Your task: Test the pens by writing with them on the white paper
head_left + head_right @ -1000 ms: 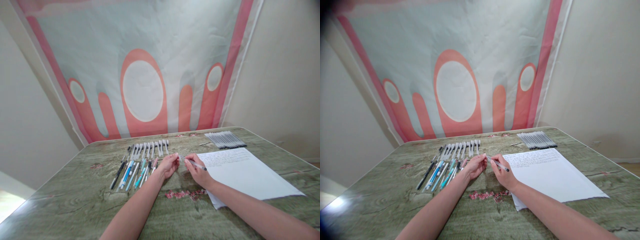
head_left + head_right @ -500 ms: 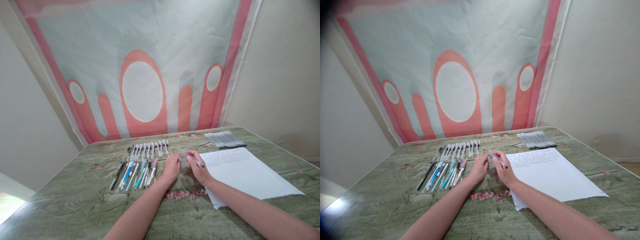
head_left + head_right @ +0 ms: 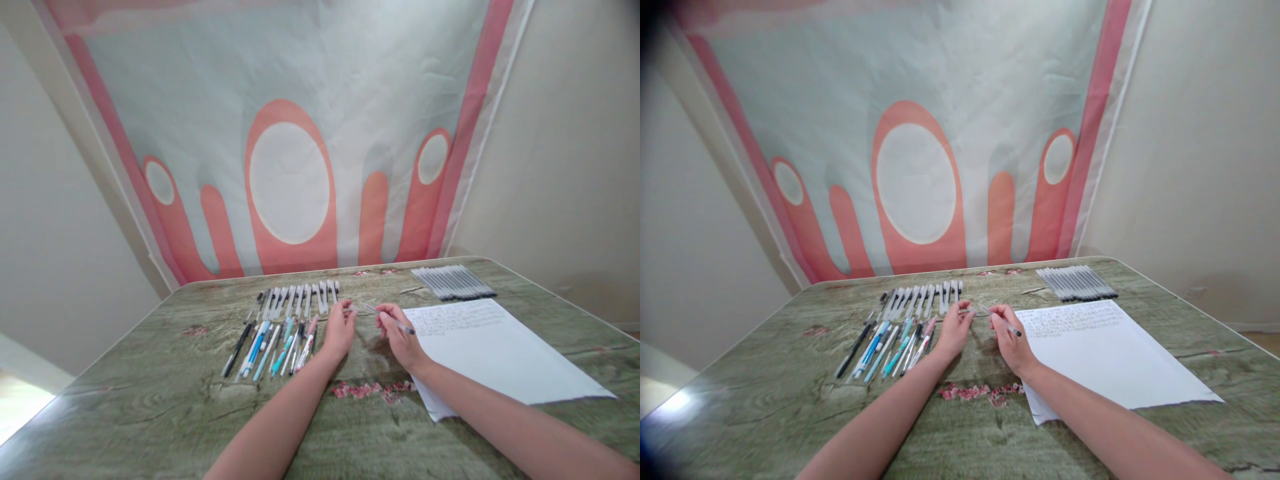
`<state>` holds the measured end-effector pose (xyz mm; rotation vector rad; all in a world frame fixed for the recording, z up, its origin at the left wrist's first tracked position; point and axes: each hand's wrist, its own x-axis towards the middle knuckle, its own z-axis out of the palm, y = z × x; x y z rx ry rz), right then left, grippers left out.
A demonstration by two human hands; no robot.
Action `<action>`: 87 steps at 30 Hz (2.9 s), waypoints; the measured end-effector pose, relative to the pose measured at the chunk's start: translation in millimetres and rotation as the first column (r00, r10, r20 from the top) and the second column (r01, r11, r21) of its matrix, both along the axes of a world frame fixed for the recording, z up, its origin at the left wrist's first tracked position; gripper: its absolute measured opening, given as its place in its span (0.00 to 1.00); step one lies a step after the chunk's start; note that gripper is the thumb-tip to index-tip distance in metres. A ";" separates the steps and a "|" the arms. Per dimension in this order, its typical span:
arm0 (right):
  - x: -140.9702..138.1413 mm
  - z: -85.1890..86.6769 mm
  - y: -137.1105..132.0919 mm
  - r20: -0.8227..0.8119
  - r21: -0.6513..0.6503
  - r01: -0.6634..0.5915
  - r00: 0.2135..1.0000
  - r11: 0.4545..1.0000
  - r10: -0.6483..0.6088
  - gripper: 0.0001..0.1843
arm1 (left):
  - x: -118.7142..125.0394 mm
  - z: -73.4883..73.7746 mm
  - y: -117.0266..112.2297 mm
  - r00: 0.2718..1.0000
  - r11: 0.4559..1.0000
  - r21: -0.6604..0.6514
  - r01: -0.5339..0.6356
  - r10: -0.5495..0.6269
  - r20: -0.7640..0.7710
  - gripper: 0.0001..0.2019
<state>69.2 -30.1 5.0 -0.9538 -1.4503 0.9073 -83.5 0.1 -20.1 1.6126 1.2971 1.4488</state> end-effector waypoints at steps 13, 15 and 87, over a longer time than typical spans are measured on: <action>-0.6 -0.7 -2.6 0.062 0.021 -0.025 0.998 0.999 0.023 0.11 | 1.6 4.1 5.0 0.955 0.982 -0.185 0.030 0.027 0.295 0.14; -0.7 0.7 -2.2 0.069 0.010 -0.022 0.997 1.000 0.021 0.11 | 2.4 6.5 3.1 0.954 0.981 -0.187 0.050 0.009 0.300 0.15; -6.1 3.8 -8.6 0.340 0.257 -0.131 0.940 0.958 0.038 0.14 | 17.6 34.2 -20.6 0.700 0.940 -0.098 0.326 -0.170 0.693 0.35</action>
